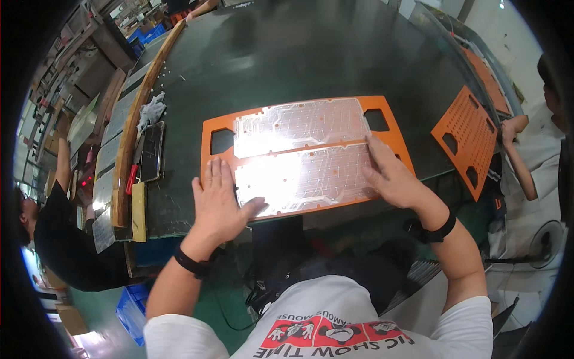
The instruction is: Assembling electronic components by placing them into an alignment jig and inspecting the result.
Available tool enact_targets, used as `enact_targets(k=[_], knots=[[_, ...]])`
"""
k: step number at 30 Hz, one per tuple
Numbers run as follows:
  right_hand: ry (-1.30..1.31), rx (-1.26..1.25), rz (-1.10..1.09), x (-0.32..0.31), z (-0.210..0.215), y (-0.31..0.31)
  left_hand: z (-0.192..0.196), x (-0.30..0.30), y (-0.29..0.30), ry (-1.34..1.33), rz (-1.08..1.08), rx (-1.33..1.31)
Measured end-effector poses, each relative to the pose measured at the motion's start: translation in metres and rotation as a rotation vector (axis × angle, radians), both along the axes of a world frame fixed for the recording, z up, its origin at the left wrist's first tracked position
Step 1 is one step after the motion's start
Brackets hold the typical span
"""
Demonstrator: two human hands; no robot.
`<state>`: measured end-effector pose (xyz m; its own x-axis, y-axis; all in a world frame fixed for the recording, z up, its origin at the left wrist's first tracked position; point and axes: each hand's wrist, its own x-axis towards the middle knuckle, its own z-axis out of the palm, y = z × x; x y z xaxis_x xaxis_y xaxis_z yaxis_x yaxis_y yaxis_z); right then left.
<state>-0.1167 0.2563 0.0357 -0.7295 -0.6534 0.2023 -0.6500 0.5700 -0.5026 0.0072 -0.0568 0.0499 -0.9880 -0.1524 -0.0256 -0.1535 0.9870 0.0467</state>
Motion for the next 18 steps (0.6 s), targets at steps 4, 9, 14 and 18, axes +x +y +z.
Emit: enact_targets(k=[4, 9, 14, 18], knots=[[-0.162, -0.010, -0.010, -0.025, 0.033, -0.032, 0.023, -0.034, -0.010, -0.072, -0.097, -0.073], [0.043, 0.172, 0.097, -0.043, 0.027, -0.115, 0.008, -0.078, -0.006, -0.116, -0.281, -0.016], [0.138, 0.324, 0.215, -0.051, -0.009, -0.122, -0.003, -0.079, -0.004, -0.153, -0.244, 0.010], [0.129, 0.402, -0.021, -0.078, -0.007, -0.067, 0.007, -0.084, 0.007, -0.174, -0.255, -0.036]])
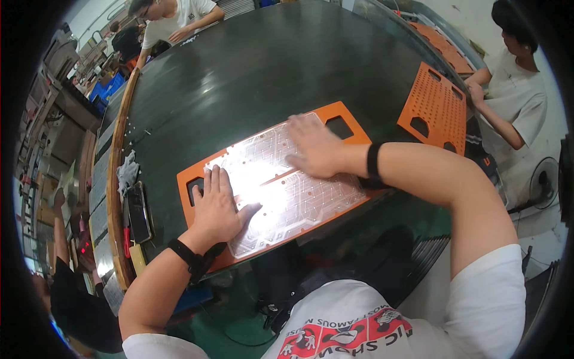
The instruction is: Assembling electronic components by placing them into an alignment jig and inspecting the result.
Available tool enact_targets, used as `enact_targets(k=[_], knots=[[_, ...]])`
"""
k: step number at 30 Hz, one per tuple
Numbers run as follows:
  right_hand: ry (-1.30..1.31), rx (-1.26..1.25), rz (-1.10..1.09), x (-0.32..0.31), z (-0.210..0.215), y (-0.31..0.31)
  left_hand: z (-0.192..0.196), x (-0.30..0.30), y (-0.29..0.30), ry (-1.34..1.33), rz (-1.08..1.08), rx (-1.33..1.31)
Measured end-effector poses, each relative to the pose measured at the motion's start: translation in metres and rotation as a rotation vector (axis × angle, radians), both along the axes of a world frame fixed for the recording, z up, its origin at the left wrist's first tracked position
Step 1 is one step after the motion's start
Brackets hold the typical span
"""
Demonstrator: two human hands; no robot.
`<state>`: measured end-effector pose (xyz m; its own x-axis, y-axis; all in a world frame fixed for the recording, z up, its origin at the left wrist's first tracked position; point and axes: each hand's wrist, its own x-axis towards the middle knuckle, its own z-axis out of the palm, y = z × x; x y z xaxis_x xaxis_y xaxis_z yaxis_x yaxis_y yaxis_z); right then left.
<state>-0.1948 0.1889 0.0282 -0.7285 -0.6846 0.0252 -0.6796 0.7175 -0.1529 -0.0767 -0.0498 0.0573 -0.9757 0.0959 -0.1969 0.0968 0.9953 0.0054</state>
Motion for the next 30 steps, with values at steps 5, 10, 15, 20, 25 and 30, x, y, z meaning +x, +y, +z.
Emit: enact_targets(k=[5, 10, 15, 20, 25, 30], knots=[[-0.006, 0.008, -0.130, -0.006, -0.004, 0.020, 0.007, -0.035, 0.034, -0.100, -0.146, 0.093], [-0.016, -0.024, -0.097, -0.003, -0.005, 0.015, -0.022, -0.078, 0.079, 0.114, -0.233, 0.101], [0.007, 0.010, -0.135, -0.002, -0.004, 0.020, -0.023, -0.073, 0.051, 0.116, -0.228, 0.118], [-0.004, 0.027, -0.130, -0.005, -0.001, 0.020, -0.018, -0.059, 0.025, 0.064, -0.089, 0.096], [-0.030, 0.032, -0.141, -0.004, 0.001, 0.020, -0.007, -0.046, 0.003, 0.028, 0.094, 0.033], [-0.034, 0.051, -0.144, -0.003, 0.000, 0.017, -0.002, -0.064, 0.021, 0.001, 0.144, -0.157]])
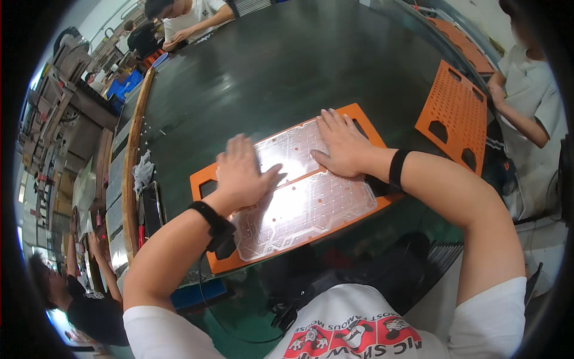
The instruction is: Assembling electronic components by placing them into an alignment jig and inspecting the result.
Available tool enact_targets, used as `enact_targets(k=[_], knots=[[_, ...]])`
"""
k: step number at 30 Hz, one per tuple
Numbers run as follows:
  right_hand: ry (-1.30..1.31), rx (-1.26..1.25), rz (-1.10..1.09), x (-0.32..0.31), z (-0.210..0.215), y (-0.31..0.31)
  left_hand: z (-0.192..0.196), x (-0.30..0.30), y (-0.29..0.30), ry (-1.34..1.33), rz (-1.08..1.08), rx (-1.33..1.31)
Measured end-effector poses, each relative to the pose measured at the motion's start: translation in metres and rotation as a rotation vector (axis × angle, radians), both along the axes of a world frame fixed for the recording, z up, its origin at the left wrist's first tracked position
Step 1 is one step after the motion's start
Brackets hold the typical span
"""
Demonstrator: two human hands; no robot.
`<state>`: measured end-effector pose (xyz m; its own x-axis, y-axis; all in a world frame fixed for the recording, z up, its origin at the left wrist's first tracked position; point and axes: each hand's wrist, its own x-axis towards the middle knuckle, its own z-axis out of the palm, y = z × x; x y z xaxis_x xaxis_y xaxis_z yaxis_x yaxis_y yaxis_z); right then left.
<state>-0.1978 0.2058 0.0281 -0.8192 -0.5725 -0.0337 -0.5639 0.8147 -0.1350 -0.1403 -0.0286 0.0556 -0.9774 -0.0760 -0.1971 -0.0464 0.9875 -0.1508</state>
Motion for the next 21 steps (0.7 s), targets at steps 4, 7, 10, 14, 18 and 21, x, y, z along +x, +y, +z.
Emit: enact_targets(k=[4, 7, 10, 14, 18, 21], knots=[[0.010, 0.008, -0.006, 0.001, 0.002, 0.001, -0.011, 0.005, 0.007, 0.003, -0.277, 0.228], [0.021, 0.015, 0.002, 0.000, 0.000, -0.001, -0.015, 0.013, -0.006, 0.063, -0.271, 0.208], [0.022, 0.008, -0.007, -0.001, 0.000, 0.001, -0.014, 0.018, -0.012, 0.080, -0.208, 0.216], [0.035, 0.007, 0.007, -0.003, -0.001, 0.000, -0.016, 0.020, -0.017, 0.119, -0.200, 0.211], [0.021, 0.024, 0.005, -0.004, 0.001, -0.001, -0.014, 0.028, -0.029, 0.138, -0.141, 0.200], [0.006, 0.020, 0.001, -0.005, 0.001, 0.001, -0.022, 0.037, -0.052, 0.180, -0.093, 0.214]])
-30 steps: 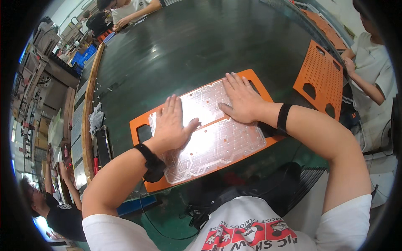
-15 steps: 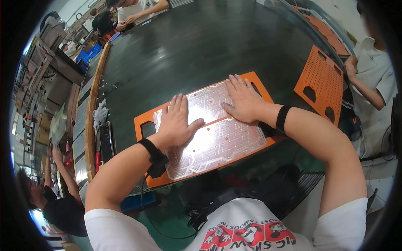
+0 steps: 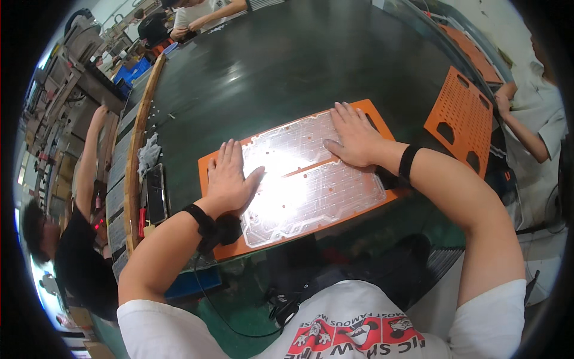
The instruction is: Assembling electronic components by placing them into an alignment jig and inspecting the result.
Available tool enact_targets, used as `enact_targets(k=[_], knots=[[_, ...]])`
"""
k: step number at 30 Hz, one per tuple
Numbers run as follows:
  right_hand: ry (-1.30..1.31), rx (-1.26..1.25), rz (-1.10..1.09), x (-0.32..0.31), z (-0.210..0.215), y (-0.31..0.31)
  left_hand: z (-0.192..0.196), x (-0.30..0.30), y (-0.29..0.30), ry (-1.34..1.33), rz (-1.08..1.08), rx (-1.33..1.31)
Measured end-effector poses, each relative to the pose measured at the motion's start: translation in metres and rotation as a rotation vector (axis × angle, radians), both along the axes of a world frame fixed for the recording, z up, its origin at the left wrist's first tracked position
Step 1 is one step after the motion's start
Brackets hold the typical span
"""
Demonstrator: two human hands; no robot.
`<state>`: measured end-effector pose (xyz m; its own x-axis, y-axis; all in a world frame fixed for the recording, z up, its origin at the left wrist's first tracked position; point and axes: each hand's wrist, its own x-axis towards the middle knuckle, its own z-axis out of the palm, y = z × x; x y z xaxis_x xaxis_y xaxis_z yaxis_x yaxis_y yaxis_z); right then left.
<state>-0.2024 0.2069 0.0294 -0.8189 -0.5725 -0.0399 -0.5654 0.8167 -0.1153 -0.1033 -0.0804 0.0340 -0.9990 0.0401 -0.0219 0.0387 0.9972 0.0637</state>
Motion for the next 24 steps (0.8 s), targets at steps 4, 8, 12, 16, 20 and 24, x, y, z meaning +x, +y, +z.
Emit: enact_targets(k=[4, 8, 12, 16, 20, 24], knots=[[-0.039, -0.051, 0.021, -0.006, 0.002, 0.005, 0.003, 0.017, -0.037, -0.018, 0.053, -0.001], [-0.105, -0.303, -0.009, -0.020, 0.017, 0.048, 0.040, 0.046, -0.059, -0.119, -0.052, 0.095], [-0.118, -0.274, 0.031, -0.016, 0.016, 0.090, 0.031, 0.071, -0.069, -0.100, -0.205, 0.008], [-0.054, -0.355, 0.115, 0.003, -0.005, 0.109, 0.030, 0.087, -0.058, -0.076, -0.229, -0.046], [-0.087, -0.369, 0.266, 0.039, -0.006, 0.138, 0.042, 0.135, -0.052, -0.189, -0.274, 0.018], [0.034, -0.152, 0.417, 0.086, 0.010, 0.161, 0.036, 0.179, -0.036, -0.147, -0.298, -0.068]])
